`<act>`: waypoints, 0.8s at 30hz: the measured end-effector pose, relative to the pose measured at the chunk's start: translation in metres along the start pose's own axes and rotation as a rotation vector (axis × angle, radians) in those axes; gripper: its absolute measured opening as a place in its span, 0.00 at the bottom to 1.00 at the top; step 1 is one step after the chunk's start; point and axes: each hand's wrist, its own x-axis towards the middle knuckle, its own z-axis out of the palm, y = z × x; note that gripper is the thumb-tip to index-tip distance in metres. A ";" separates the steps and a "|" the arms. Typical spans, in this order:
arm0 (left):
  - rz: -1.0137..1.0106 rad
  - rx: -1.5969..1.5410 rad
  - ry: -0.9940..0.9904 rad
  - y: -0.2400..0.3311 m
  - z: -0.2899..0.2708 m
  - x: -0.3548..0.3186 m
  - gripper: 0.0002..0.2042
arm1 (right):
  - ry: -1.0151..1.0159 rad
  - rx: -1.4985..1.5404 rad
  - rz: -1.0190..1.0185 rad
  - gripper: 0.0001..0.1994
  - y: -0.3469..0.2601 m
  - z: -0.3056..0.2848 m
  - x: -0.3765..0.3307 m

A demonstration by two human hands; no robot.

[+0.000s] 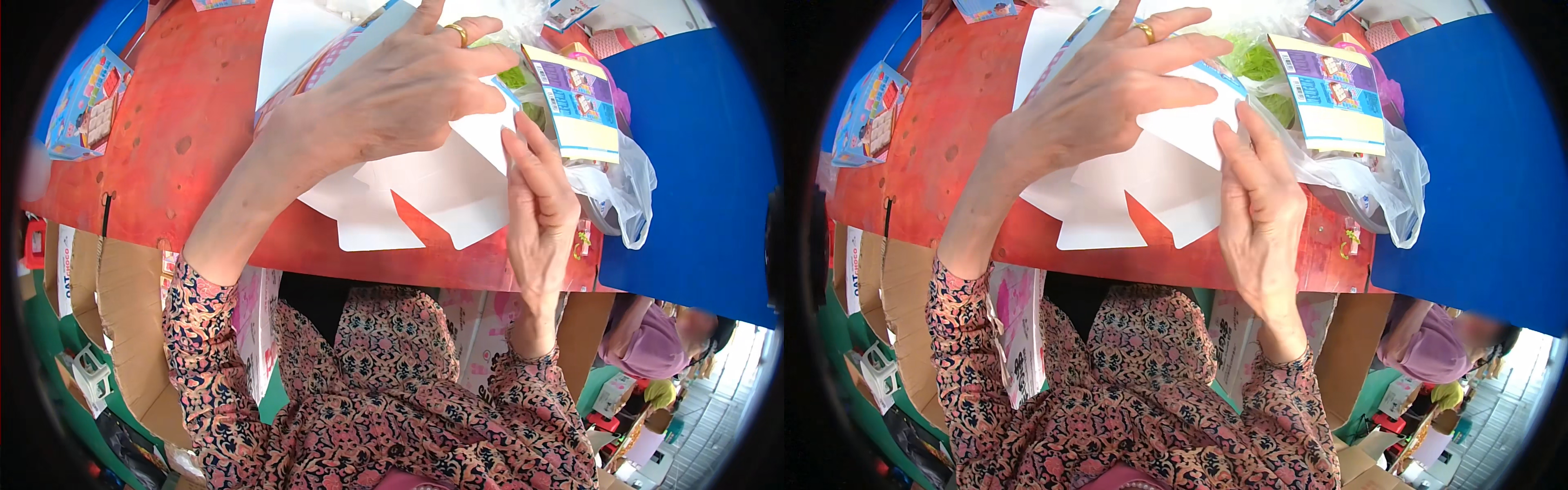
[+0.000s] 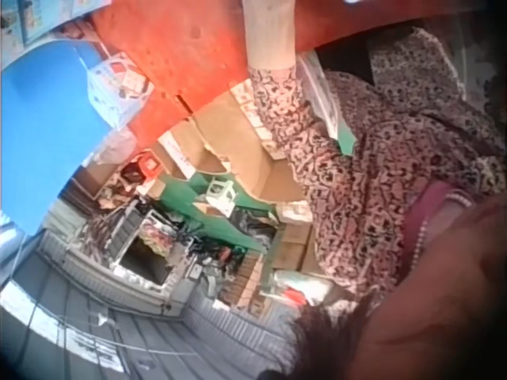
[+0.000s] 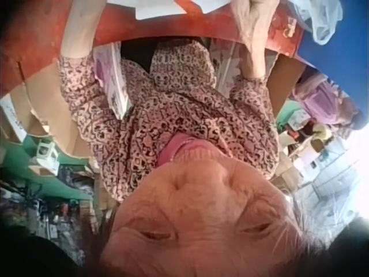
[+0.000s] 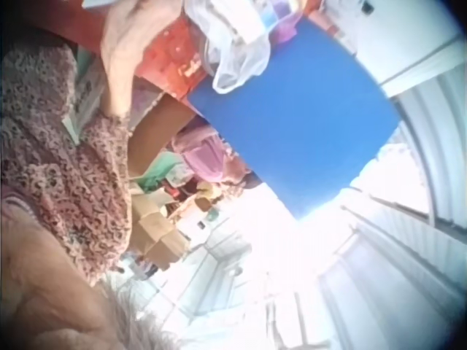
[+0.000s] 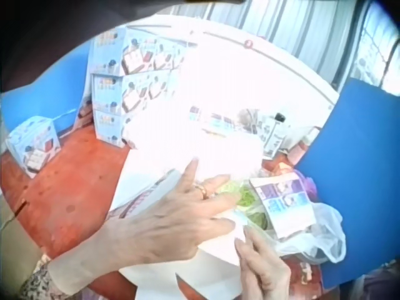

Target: Assemble and fold a printed cardboard toy box on a workbench.

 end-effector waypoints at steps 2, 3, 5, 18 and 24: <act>0.027 -0.055 0.120 -0.003 0.004 -0.002 0.07 | -0.086 0.027 0.060 0.15 -0.011 -0.013 0.010; 0.032 -0.048 0.116 -0.009 0.012 -0.004 0.07 | -0.125 0.002 0.074 0.16 -0.013 -0.020 0.016; 0.349 0.810 0.415 -0.019 0.024 0.000 0.08 | -0.182 -0.092 0.030 0.25 -0.009 -0.027 0.031; -0.097 -0.009 0.132 -0.015 0.016 0.001 0.33 | -0.563 0.170 0.160 0.39 0.029 -0.030 0.082; -0.120 -0.011 0.166 -0.006 0.016 0.000 0.35 | -0.518 0.111 0.235 0.47 0.036 -0.019 0.085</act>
